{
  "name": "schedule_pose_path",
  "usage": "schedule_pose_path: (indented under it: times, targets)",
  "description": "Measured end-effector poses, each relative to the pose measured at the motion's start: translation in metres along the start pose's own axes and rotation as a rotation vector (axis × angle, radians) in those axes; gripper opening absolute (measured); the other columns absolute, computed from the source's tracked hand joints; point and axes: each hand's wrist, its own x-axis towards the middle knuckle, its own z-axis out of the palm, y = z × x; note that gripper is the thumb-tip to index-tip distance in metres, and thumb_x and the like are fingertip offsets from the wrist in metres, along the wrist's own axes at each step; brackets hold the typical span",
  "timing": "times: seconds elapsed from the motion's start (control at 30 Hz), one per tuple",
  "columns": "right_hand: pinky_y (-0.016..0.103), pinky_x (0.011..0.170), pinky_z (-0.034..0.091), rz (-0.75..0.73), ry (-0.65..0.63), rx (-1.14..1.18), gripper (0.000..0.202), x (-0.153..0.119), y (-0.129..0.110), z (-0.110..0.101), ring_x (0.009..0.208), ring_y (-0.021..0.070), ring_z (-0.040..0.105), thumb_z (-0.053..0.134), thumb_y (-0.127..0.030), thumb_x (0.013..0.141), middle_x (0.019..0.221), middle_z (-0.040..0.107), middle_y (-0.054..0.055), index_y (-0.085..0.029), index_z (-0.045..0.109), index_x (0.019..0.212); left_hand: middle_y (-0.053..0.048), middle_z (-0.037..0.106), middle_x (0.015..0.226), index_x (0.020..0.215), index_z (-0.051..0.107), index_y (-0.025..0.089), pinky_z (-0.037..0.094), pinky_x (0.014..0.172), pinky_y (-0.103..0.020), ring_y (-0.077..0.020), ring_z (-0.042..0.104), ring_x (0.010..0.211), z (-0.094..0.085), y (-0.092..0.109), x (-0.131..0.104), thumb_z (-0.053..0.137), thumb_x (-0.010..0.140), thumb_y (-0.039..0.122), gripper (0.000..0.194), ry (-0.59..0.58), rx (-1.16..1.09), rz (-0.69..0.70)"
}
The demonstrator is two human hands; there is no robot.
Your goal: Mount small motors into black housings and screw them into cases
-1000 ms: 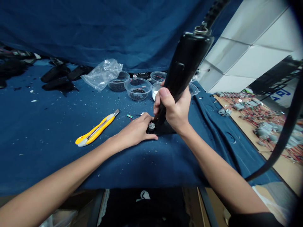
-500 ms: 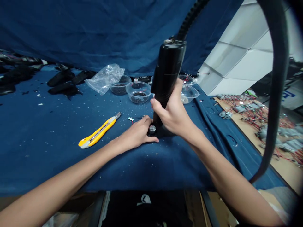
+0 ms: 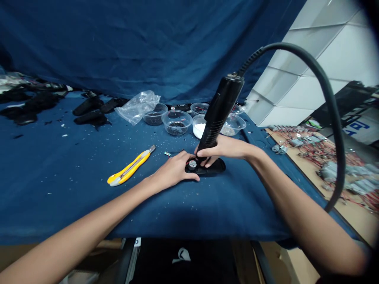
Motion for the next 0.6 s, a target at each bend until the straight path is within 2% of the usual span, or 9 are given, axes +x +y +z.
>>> schedule_pose_path:
  times: [0.07, 0.2, 0.27, 0.37, 0.47, 0.53, 0.6]
  targets:
    - [0.037, 0.064, 0.061, -0.029, 0.045, -0.015, 0.021, 0.004, 0.005, 0.005, 0.068, 0.0234, 0.07, 0.071, -0.033, 0.078, 0.083, 0.071, 0.008, -0.014, 0.066, 0.086, -0.01, 0.059, 0.112, 0.122, 0.054, 0.016, 0.047, 0.09, -0.039, -0.0272, 0.058, 0.104, 0.0, 0.001, 0.0, 0.071, 0.071, 0.058, 0.068, 0.007, 0.046, 0.0]
    - [0.035, 0.059, 0.061, -0.151, 0.318, -0.069, 0.019, -0.002, 0.002, 0.01, 0.062, 0.0241, 0.069, 0.07, -0.032, 0.078, 0.073, 0.07, 0.007, -0.015, 0.065, 0.076, -0.011, 0.062, 0.11, 0.119, 0.056, 0.014, 0.045, 0.091, -0.041, -0.0289, 0.055, 0.105, -0.001, 0.007, 0.001, 0.069, 0.072, 0.061, 0.068, 0.024, 0.169, 0.018]
    - [0.034, 0.06, 0.061, -0.247, 0.495, 0.042, 0.02, -0.009, 0.0, 0.003, 0.061, 0.0233, 0.069, 0.069, -0.034, 0.08, 0.072, 0.069, 0.008, -0.014, 0.063, 0.077, -0.012, 0.062, 0.11, 0.119, 0.055, 0.013, 0.045, 0.09, -0.039, -0.0282, 0.056, 0.104, -0.002, 0.01, 0.001, 0.069, 0.073, 0.06, 0.067, 0.016, 0.204, 0.011]
    - [0.031, 0.062, 0.061, -0.315, 0.762, 0.367, 0.02, -0.015, 0.009, -0.011, 0.061, 0.0204, 0.069, 0.061, -0.033, 0.086, 0.075, 0.069, 0.009, -0.013, 0.059, 0.086, -0.012, 0.064, 0.11, 0.12, 0.054, 0.012, 0.046, 0.088, -0.038, -0.0276, 0.058, 0.102, -0.001, 0.014, -0.002, 0.069, 0.075, 0.056, 0.065, 0.005, 0.266, 0.006]
    - [0.024, 0.061, 0.061, -0.203, 0.926, 0.668, 0.017, -0.015, 0.036, -0.018, 0.061, 0.017, 0.069, 0.053, -0.029, 0.091, 0.072, 0.068, 0.009, -0.012, 0.056, 0.088, -0.011, 0.064, 0.111, 0.122, 0.053, 0.013, 0.046, 0.09, -0.038, -0.0269, 0.059, 0.102, -0.005, 0.02, -0.013, 0.066, 0.078, 0.056, 0.064, 0.061, 0.313, 0.025]
    - [0.02, 0.059, 0.06, -0.075, 0.905, 0.81, 0.023, -0.013, 0.058, -0.016, 0.06, 0.016, 0.069, 0.05, -0.032, 0.095, 0.069, 0.068, 0.009, -0.012, 0.055, 0.086, -0.011, 0.063, 0.114, 0.125, 0.051, 0.015, 0.046, 0.091, -0.038, -0.0259, 0.059, 0.105, -0.017, 0.025, -0.028, 0.064, 0.079, 0.057, 0.063, 0.134, 0.304, 0.02]
    - [0.018, 0.057, 0.059, 0.064, 0.817, 0.894, 0.031, -0.011, 0.076, -0.01, 0.057, 0.0148, 0.068, 0.045, -0.037, 0.098, 0.068, 0.068, 0.012, -0.011, 0.056, 0.086, -0.009, 0.062, 0.117, 0.127, 0.05, 0.018, 0.047, 0.092, -0.037, -0.0248, 0.059, 0.107, -0.042, 0.029, -0.051, 0.061, 0.08, 0.06, 0.064, 0.236, 0.275, -0.016]
